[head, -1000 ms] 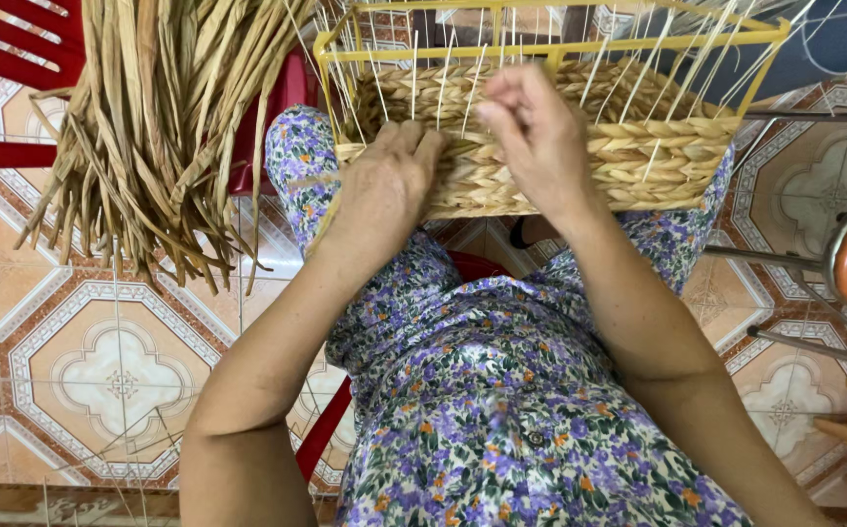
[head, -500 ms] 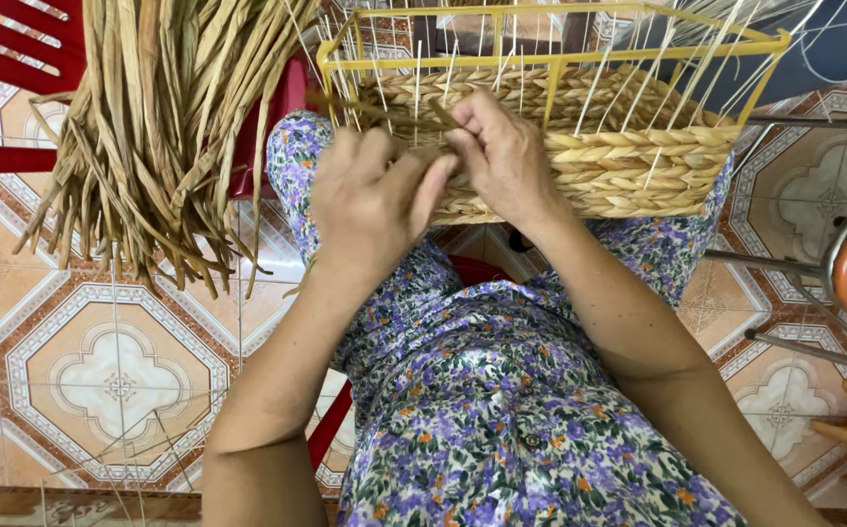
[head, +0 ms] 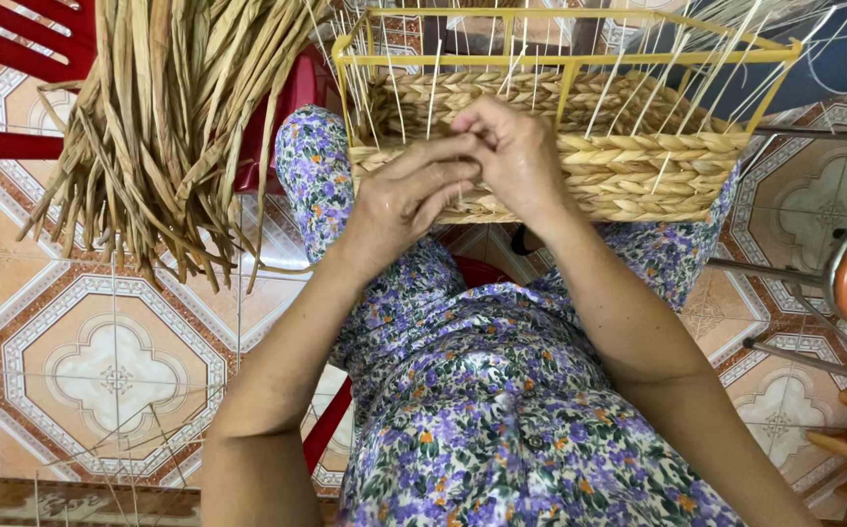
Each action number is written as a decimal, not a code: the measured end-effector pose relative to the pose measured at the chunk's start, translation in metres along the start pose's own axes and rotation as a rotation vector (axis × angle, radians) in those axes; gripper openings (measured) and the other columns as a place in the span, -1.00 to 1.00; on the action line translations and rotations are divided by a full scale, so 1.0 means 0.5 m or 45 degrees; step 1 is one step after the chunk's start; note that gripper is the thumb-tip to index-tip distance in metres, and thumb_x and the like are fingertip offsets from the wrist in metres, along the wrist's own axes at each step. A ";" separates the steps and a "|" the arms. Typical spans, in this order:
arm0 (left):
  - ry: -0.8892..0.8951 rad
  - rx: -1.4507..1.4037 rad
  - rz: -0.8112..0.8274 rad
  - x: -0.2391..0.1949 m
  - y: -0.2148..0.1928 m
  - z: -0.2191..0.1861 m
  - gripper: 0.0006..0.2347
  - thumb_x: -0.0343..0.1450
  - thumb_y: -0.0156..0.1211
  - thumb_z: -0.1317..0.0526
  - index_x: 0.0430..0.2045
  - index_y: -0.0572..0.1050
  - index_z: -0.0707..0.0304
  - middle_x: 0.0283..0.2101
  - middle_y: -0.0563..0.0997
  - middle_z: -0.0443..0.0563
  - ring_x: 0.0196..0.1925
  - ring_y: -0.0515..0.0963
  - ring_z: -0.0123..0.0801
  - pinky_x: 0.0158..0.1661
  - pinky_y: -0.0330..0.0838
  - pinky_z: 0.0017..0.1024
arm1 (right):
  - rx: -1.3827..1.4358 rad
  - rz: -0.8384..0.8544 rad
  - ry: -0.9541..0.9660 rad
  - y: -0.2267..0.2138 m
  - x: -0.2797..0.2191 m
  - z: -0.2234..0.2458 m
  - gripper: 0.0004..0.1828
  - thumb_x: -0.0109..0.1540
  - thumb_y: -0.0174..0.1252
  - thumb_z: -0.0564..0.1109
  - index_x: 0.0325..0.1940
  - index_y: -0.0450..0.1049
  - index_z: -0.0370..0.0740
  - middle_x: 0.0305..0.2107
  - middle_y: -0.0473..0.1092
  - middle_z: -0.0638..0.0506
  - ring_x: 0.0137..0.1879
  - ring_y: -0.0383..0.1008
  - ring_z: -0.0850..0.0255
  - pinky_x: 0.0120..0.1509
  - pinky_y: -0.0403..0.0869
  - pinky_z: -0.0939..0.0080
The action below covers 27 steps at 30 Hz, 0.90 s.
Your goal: The person weaves dried palm leaves into a rectangular basket using a yellow metal frame. They interlace the leaves through vertical supports, periodically adjusting the basket and pulling the material tight to maintain the weave pattern.
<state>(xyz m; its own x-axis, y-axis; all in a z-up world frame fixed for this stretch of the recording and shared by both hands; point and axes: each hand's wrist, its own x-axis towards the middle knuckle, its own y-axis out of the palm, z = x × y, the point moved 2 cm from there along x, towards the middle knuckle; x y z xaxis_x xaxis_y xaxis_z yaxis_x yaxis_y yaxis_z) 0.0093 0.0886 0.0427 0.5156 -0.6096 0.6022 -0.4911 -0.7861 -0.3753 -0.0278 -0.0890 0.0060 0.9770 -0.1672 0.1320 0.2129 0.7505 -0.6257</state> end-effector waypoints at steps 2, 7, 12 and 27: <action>-0.138 0.265 -0.084 -0.018 -0.013 -0.016 -0.81 0.48 0.25 0.32 -0.05 0.52 0.38 0.03 0.58 0.18 -0.03 0.67 -0.07 -0.09 0.63 -0.29 | -0.121 0.051 -0.062 0.011 -0.011 0.004 -0.93 0.42 0.14 -0.28 -0.13 0.49 -0.17 -0.36 0.55 -0.03 -0.37 0.58 0.32 -0.39 0.61 0.42; -0.449 0.612 -0.048 -0.035 -0.040 -0.004 -0.88 0.49 0.30 0.31 -0.14 0.53 0.17 -0.17 0.57 0.07 -0.29 0.67 -0.04 -0.31 0.57 -0.19 | -0.191 0.003 -0.239 0.004 -0.027 0.023 -0.91 0.38 0.13 -0.25 -0.03 0.44 -0.17 -0.30 0.56 -0.01 -0.39 0.53 0.31 -0.39 0.51 0.35; -0.566 0.733 -0.012 -0.049 -0.037 0.015 -0.92 0.41 0.36 0.29 -0.30 0.60 0.22 -0.22 0.56 0.16 -0.42 0.62 -0.11 -0.46 0.51 -0.23 | -0.041 -0.052 -0.009 0.011 -0.022 0.028 -0.93 0.41 0.14 -0.23 -0.06 0.37 -0.23 -0.36 0.56 0.05 -0.36 0.58 0.34 -0.42 0.50 0.38; -0.776 1.391 -0.292 -0.279 -0.209 0.434 -0.68 0.14 0.55 0.17 -0.39 0.58 0.35 -0.32 0.59 0.24 -0.38 0.58 0.00 -0.37 0.53 -0.17 | 0.560 -0.187 -0.076 -0.047 -0.096 -0.018 -0.79 0.43 0.01 -0.39 0.13 0.44 -0.32 -0.18 0.56 -0.10 -0.29 0.57 0.33 -0.29 0.61 0.41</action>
<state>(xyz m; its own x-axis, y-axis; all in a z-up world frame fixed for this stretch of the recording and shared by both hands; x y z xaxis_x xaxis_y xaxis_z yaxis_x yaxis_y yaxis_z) 0.1413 0.2337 -0.1551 0.8922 -0.1687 0.4189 0.3343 -0.3769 -0.8638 -0.0799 -0.1040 0.0074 0.9322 -0.2649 0.2468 0.3188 0.9235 -0.2131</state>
